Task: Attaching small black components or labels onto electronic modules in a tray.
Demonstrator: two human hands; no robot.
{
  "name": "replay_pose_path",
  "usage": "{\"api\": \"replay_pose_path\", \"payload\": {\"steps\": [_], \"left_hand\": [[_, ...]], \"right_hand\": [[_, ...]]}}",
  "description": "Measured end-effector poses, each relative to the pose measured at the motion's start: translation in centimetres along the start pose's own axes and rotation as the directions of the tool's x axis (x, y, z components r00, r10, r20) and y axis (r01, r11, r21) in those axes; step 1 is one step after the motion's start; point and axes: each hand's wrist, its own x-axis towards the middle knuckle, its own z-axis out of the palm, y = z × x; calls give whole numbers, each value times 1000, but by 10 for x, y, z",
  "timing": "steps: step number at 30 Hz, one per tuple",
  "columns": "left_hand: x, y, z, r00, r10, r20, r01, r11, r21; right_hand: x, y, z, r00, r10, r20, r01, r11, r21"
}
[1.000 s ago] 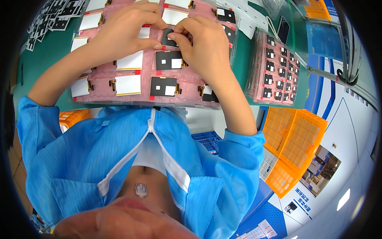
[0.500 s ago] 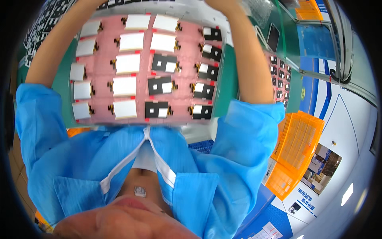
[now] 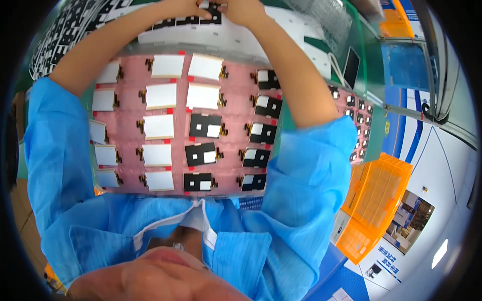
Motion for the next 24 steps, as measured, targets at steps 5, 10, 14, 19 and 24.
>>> {"api": "replay_pose_path", "payload": {"steps": [5,10,14,19,24], "left_hand": [[3,-1,-1,1000,-26,5,26,999,47],[24,-27,13,996,78,53,-81,995,64],[28,-27,15,992,1,122,2,1000,-21],[24,-22,19,1000,19,8,-20,991,129],[6,-18,-8,993,86,80,-95,988,122]], "right_hand": [[4,-9,-1,1000,19,-18,-20,998,-64],[21,13,16,994,5,-114,8,994,110],[18,7,11,997,-14,-77,27,985,173],[-16,1,-28,966,-103,-236,151,969,198],[-106,-52,-99,964,259,-57,-134,662,738]]}}
